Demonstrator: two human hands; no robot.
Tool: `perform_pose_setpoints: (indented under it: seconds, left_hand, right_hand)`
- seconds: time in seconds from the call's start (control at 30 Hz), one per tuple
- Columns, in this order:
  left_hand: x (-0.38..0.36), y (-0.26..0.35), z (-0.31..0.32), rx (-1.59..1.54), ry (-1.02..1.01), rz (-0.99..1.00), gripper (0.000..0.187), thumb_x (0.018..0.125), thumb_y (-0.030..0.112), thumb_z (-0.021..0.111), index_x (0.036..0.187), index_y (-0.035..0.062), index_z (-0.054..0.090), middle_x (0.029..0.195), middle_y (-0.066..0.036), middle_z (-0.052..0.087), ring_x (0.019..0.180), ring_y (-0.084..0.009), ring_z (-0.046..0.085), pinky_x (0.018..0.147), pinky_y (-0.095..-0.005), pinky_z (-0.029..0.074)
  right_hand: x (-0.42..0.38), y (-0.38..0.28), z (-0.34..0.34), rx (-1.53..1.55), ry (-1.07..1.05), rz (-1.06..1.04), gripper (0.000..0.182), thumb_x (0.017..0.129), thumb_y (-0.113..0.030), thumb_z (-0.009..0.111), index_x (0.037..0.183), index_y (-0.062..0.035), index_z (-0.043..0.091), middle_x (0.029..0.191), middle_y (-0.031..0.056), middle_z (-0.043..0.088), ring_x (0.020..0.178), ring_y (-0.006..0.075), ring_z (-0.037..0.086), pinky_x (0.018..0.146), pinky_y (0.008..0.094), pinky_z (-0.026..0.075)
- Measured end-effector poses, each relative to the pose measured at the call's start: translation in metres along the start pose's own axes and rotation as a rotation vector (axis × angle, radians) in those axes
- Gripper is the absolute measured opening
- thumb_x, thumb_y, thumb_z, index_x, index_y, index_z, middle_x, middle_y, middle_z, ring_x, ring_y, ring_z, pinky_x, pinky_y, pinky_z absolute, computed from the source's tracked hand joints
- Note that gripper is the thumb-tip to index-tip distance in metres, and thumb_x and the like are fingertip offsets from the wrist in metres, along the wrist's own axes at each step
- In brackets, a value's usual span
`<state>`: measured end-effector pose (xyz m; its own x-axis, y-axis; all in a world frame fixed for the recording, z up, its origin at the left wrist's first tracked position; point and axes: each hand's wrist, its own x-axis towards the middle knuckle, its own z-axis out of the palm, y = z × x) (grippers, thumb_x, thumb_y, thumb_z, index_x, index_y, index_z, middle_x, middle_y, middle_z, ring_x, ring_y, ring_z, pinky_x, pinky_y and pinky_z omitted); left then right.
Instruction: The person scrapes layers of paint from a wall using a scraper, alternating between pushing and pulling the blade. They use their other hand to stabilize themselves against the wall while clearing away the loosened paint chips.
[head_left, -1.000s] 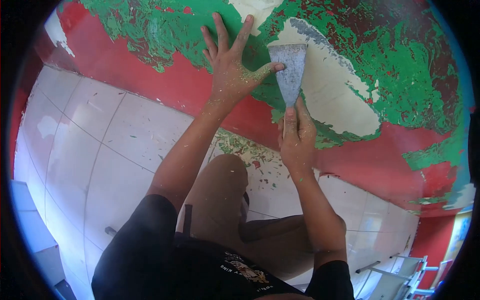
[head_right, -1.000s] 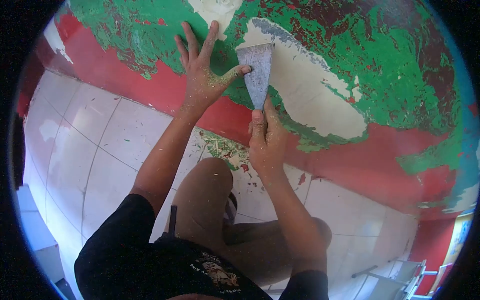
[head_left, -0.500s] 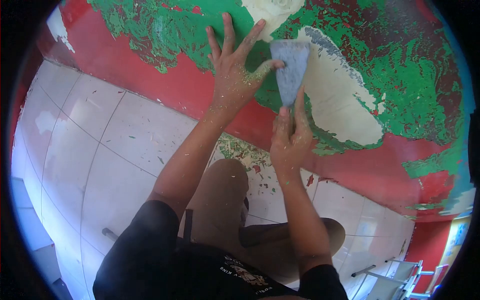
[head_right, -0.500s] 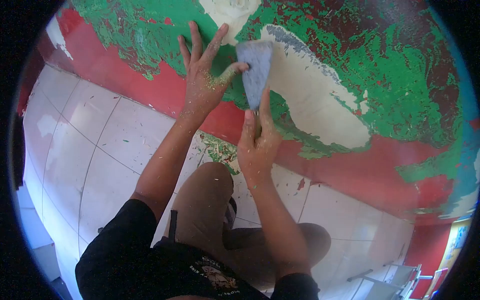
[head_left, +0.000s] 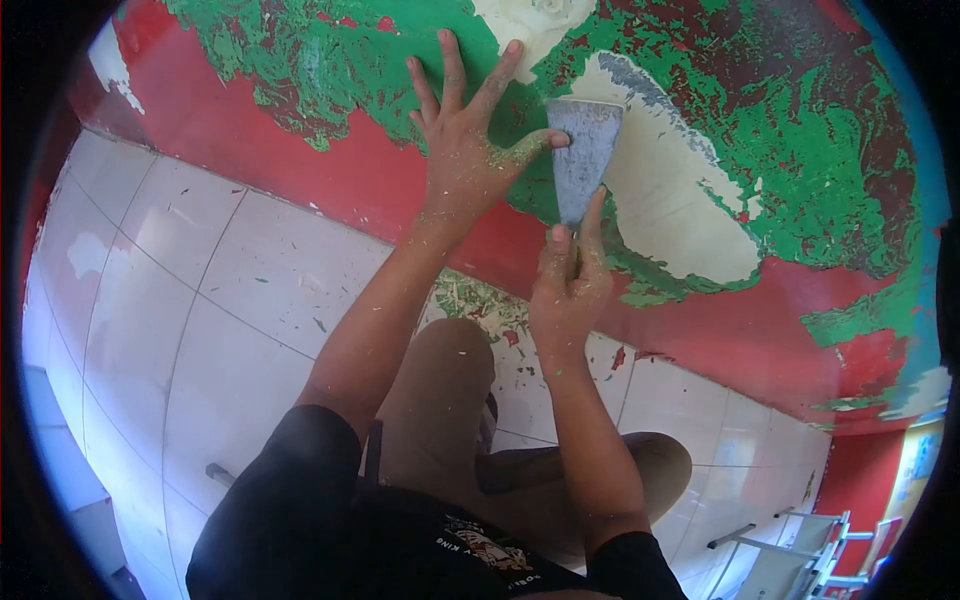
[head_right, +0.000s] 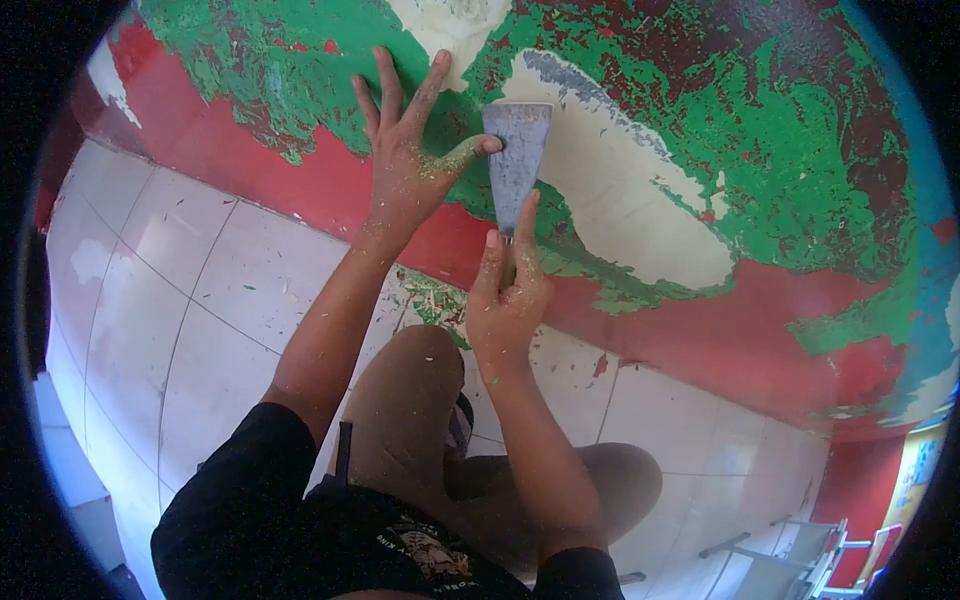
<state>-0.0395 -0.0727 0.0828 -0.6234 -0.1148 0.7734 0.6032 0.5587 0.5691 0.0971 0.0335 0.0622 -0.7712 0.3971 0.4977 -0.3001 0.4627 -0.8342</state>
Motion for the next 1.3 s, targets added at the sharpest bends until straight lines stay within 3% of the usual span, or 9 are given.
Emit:
perform_pose_setpoints:
  seconds: [0.33, 0.4, 0.47, 0.6, 0.67, 0.9, 1.07, 1.17, 1.3]
  left_hand:
    - [0.001, -0.004, 0.000, -0.043, 0.049, 0.035, 0.094, 0.072, 0.055, 0.088, 0.155, 0.0284, 0.051, 0.169, -0.029, 0.017, 0.158, -0.0463, 0.011, 0.127, -0.0596, 0.009]
    - [0.004, -0.003, -0.004, -0.064, 0.034, 0.040, 0.093, 0.067, 0.060, 0.089, 0.150, 0.0340, 0.057, 0.171, -0.025, 0.015, 0.154, -0.0579, 0.006, 0.122, -0.0650, 0.021]
    - [0.003, 0.001, -0.005, -0.062, 0.039, 0.034, 0.091, 0.069, 0.059, 0.089, 0.150, 0.0331, 0.057, 0.170, -0.026, 0.016, 0.154, -0.0573, 0.007, 0.122, -0.0643, 0.020]
    - [0.006, -0.004, -0.005, -0.043, 0.051, 0.068, 0.080, 0.076, 0.053, 0.086, 0.148, 0.0298, 0.059, 0.168, -0.029, 0.021, 0.155, -0.0529, 0.012, 0.125, -0.0611, 0.015]
    - [0.007, -0.006, -0.006, -0.051, 0.049, 0.090, 0.077, 0.079, 0.051, 0.085, 0.148, 0.0288, 0.060, 0.167, -0.030, 0.023, 0.156, -0.0508, 0.013, 0.125, -0.0599, 0.014]
    - [0.006, -0.006, -0.005, -0.053, 0.031, 0.017, 0.078, 0.080, 0.050, 0.085, 0.149, 0.0263, 0.059, 0.167, -0.030, 0.022, 0.156, -0.0491, 0.016, 0.126, -0.0586, 0.012]
    - [-0.002, 0.001, -0.003, -0.057, 0.042, 0.019, 0.094, 0.070, 0.057, 0.089, 0.152, 0.0253, 0.055, 0.168, -0.031, 0.018, 0.155, -0.0536, 0.012, 0.125, -0.0607, 0.015]
    - [-0.002, 0.001, -0.001, -0.065, 0.041, 0.014, 0.098, 0.067, 0.060, 0.090, 0.152, 0.0252, 0.055, 0.168, -0.031, 0.016, 0.155, -0.0543, 0.010, 0.125, -0.0617, 0.016]
    - [0.001, 0.000, -0.002, -0.041, 0.036, 0.061, 0.099, 0.067, 0.061, 0.090, 0.152, 0.0266, 0.054, 0.169, -0.030, 0.015, 0.155, -0.0552, 0.007, 0.124, -0.0628, 0.018]
  right_hand:
    - [0.005, -0.001, 0.008, 0.068, -0.050, -0.008, 0.059, 0.108, -0.015, 0.055, 0.160, 0.0021, 0.033, 0.076, -0.0040, 0.048, 0.064, 0.0040, 0.040, 0.056, 0.0215, 0.036]
    - [0.003, 0.000, 0.007, 0.037, -0.052, -0.048, 0.059, 0.108, -0.014, 0.054, 0.160, 0.0021, 0.033, 0.076, -0.0040, 0.048, 0.064, 0.0040, 0.040, 0.056, 0.0214, 0.036]
    - [-0.002, -0.002, 0.007, 0.086, -0.063, 0.132, 0.054, 0.107, -0.012, 0.055, 0.156, 0.0046, 0.040, 0.091, 0.0190, 0.068, 0.081, 0.0084, 0.056, 0.072, 0.0296, 0.052]
    - [0.006, -0.010, 0.020, 0.143, -0.045, 0.065, 0.054, 0.108, -0.012, 0.054, 0.157, 0.0042, 0.039, 0.096, 0.0246, 0.067, 0.085, 0.0087, 0.060, 0.075, 0.0302, 0.052]
    - [0.004, -0.004, 0.026, 0.195, -0.023, 0.030, 0.059, 0.108, -0.015, 0.054, 0.160, 0.0026, 0.032, 0.077, -0.0025, 0.048, 0.067, 0.0040, 0.043, 0.060, 0.0221, 0.040]
    - [0.020, 0.002, 0.024, -0.061, 0.004, -0.372, 0.059, 0.109, -0.018, 0.054, 0.161, 0.0018, 0.032, 0.077, -0.0036, 0.049, 0.067, 0.0042, 0.044, 0.059, 0.0226, 0.041]
    - [-0.002, 0.004, 0.002, 0.294, -0.065, 0.178, 0.055, 0.108, -0.015, 0.055, 0.158, -0.0001, 0.039, 0.079, -0.0011, 0.056, 0.066, 0.0079, 0.047, 0.059, 0.0253, 0.042]
    - [0.001, -0.005, -0.005, 0.441, -0.080, 0.252, 0.055, 0.108, -0.014, 0.057, 0.159, -0.0024, 0.039, 0.076, -0.0064, 0.039, 0.065, 0.0038, 0.035, 0.056, 0.0210, 0.033]
    - [0.000, 0.006, 0.003, 0.374, -0.049, 0.205, 0.054, 0.108, -0.014, 0.057, 0.159, -0.0040, 0.041, 0.075, -0.0063, 0.041, 0.065, 0.0040, 0.037, 0.055, 0.0217, 0.034]
